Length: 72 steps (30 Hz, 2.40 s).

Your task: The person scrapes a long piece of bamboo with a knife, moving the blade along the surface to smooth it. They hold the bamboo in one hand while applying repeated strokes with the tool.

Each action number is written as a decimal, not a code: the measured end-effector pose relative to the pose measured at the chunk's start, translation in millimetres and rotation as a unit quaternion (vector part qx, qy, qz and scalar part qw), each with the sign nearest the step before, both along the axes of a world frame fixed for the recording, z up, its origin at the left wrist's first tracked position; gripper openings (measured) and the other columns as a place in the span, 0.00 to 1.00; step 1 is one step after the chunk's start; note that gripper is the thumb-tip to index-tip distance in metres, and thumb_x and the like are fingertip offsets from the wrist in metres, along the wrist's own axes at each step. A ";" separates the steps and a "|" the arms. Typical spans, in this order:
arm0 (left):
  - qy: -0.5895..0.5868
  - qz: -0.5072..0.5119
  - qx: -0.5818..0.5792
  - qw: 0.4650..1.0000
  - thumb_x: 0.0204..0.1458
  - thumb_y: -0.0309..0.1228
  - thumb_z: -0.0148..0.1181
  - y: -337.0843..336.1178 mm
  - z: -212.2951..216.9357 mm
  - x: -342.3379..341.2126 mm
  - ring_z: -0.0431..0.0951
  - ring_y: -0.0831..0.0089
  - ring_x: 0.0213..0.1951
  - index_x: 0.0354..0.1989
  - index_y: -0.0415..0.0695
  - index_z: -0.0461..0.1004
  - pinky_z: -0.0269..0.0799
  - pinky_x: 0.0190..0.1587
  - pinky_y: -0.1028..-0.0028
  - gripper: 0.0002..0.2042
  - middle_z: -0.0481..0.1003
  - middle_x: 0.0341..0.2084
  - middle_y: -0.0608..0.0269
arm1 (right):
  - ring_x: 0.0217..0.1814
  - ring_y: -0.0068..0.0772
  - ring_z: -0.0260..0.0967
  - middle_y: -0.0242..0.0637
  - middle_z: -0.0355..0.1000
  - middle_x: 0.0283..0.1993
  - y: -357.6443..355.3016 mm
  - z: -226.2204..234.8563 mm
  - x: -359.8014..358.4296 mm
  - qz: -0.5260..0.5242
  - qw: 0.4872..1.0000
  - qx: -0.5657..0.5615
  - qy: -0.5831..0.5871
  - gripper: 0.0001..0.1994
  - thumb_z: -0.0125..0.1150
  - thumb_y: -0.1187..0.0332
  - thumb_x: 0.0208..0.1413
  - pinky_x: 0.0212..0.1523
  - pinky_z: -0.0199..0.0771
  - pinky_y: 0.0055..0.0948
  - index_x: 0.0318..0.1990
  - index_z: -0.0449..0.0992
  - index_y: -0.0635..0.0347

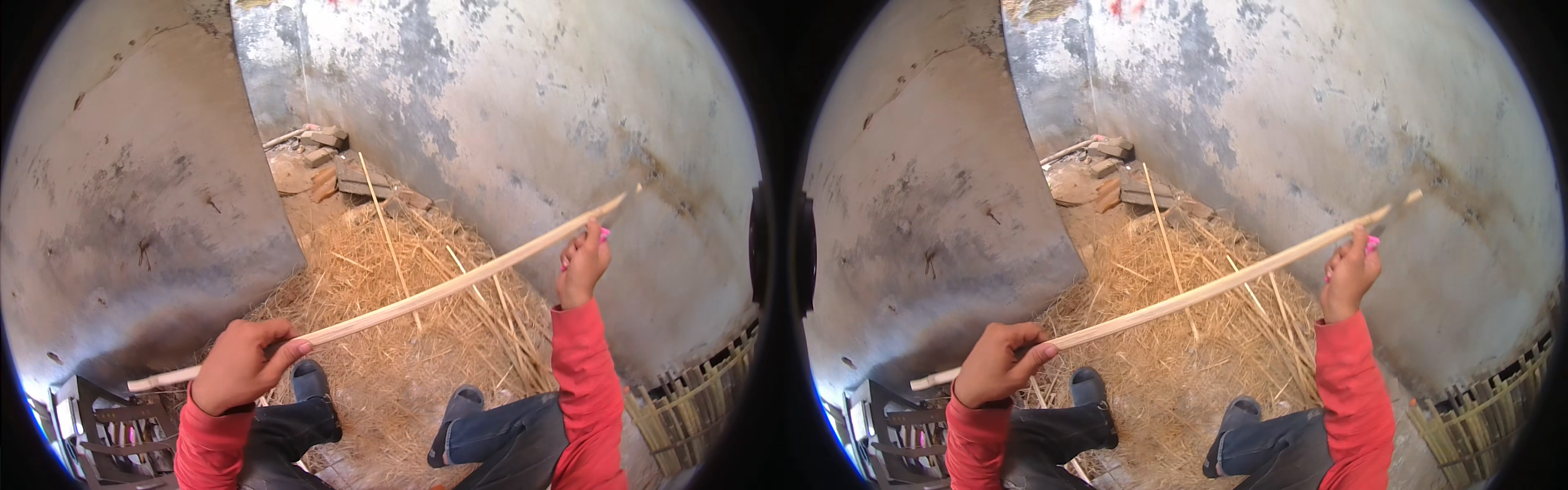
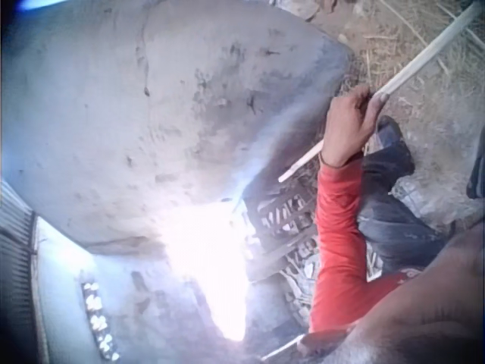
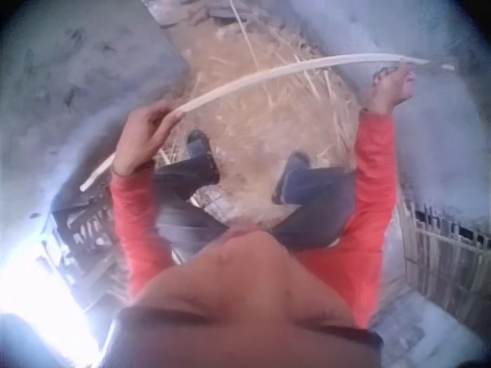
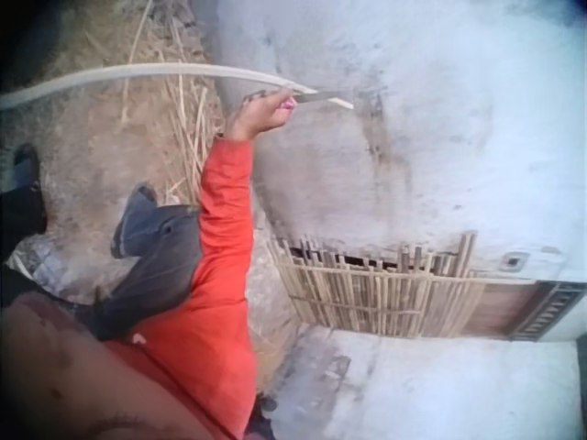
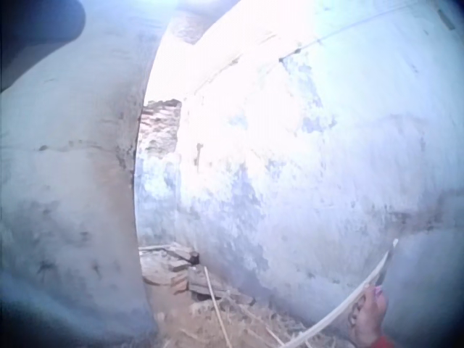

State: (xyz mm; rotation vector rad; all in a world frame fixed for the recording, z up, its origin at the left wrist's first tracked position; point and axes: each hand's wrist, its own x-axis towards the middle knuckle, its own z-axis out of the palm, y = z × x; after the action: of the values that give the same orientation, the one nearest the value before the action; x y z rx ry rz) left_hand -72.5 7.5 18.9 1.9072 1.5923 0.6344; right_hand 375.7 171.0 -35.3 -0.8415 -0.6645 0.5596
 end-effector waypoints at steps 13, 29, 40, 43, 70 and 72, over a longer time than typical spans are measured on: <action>0.035 0.168 0.143 0.975 0.49 0.44 0.77 -48.5 -18.8 -76.8 0.71 0.76 0.21 0.27 0.34 0.81 0.67 0.28 0.71 0.21 0.75 0.16 0.60 | 0.13 0.17 0.48 0.22 0.52 0.16 -38.6 49.9 20.5 -0.138 0.988 0.071 -0.004 0.20 0.59 0.58 0.69 0.14 0.47 0.25 0.25 0.59 0.49; -0.093 0.213 0.091 0.968 0.54 0.33 0.74 -260.8 -96.1 -22.4 0.65 0.85 0.21 0.26 0.35 0.81 0.59 0.24 0.77 0.13 0.73 0.15 0.70 | 0.14 0.11 0.47 0.18 0.52 0.19 -214.1 -14.5 -12.4 0.026 0.997 -0.047 -0.049 0.13 0.57 0.56 0.71 0.12 0.43 0.20 0.38 0.72 0.54; -0.088 0.155 0.146 0.973 0.51 0.33 0.76 -294.0 -142.8 46.9 0.79 0.63 0.22 0.33 0.37 0.84 0.70 0.27 0.70 0.11 0.79 0.22 0.53 | 0.19 0.27 0.57 0.36 0.60 0.15 -264.8 -85.7 -12.7 0.069 0.853 -0.223 -0.466 0.26 0.56 0.51 0.70 0.22 0.56 0.37 0.24 0.74 0.64; -0.036 0.155 0.174 0.972 0.51 0.33 0.76 -288.3 -144.4 62.0 0.79 0.61 0.22 0.32 0.37 0.83 0.70 0.27 0.68 0.11 0.79 0.22 0.53 | 0.15 0.39 0.62 0.43 0.64 0.14 -288.7 -100.0 -41.8 0.078 0.827 -0.208 -0.516 0.27 0.54 0.51 0.71 0.21 0.58 0.42 0.23 0.74 0.63; -0.098 0.117 0.052 0.987 0.59 0.28 0.65 -294.5 -132.7 116.9 0.86 0.50 0.39 0.50 0.36 0.78 0.79 0.42 0.64 0.13 0.82 0.36 0.42 | 0.16 0.56 0.65 0.53 0.66 0.16 -335.9 -79.3 -89.8 0.166 0.756 -0.224 -0.593 0.27 0.57 0.52 0.68 0.22 0.60 0.49 0.22 0.75 0.64; -0.075 0.093 0.103 0.987 0.59 0.29 0.66 -299.9 -121.0 114.4 0.85 0.49 0.39 0.50 0.36 0.78 0.80 0.42 0.64 0.14 0.82 0.38 0.41 | 0.17 0.56 0.65 0.53 0.66 0.16 -319.3 -80.9 -77.1 0.145 0.771 -0.218 -0.580 0.27 0.57 0.52 0.69 0.22 0.60 0.49 0.22 0.75 0.65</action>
State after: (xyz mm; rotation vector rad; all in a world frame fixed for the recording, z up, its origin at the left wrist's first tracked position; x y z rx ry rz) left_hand 41.8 -292.4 -102.1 1.8168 1.6743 1.0332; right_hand 298.7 -148.3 -116.1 -1.5491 -1.8798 0.4216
